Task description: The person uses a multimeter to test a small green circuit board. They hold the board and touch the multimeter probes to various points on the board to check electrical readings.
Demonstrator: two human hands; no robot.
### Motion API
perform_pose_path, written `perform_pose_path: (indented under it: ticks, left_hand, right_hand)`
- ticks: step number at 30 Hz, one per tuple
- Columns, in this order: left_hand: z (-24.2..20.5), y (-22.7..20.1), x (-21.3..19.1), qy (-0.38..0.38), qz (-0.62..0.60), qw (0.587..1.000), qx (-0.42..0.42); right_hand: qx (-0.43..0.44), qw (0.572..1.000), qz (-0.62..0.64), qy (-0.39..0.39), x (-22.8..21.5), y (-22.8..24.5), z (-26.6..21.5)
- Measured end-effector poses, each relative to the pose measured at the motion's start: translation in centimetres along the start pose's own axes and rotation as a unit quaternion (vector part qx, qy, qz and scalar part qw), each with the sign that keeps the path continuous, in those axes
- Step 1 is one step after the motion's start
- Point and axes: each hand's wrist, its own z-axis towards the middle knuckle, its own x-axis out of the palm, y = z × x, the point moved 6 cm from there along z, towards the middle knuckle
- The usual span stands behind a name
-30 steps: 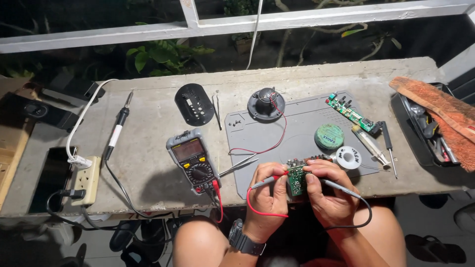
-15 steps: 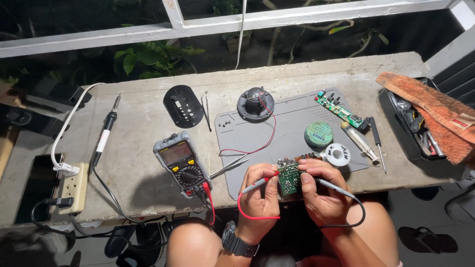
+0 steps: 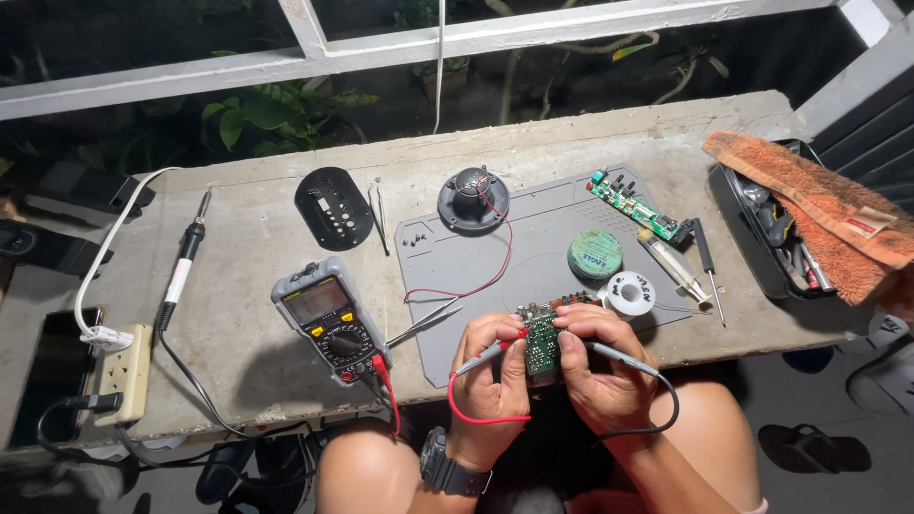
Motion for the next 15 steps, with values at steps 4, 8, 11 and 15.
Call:
perform_pose_path:
  ticks: [4,8,11,15]
  left_hand:
    - [0.15,-0.12,0.08,0.003,0.009,1.000,0.012]
    - [0.26,-0.09,0.13,0.006,0.011,1.000,0.008]
    - [0.17,-0.06,0.15,0.008,0.013,1.000,0.014]
    - [0.23,-0.08,0.15,0.009,0.015,1.000,0.009]
  right_hand:
    - [-0.009,1.000,0.003,0.002,0.07,0.13,0.07]
    - [-0.013,1.000,0.005,0.008,0.16,0.15,0.07]
    - [-0.011,1.000,-0.002,0.010,0.14,0.19,0.02]
    - [-0.019,1.000,-0.001,0.013,0.14,0.00,-0.08]
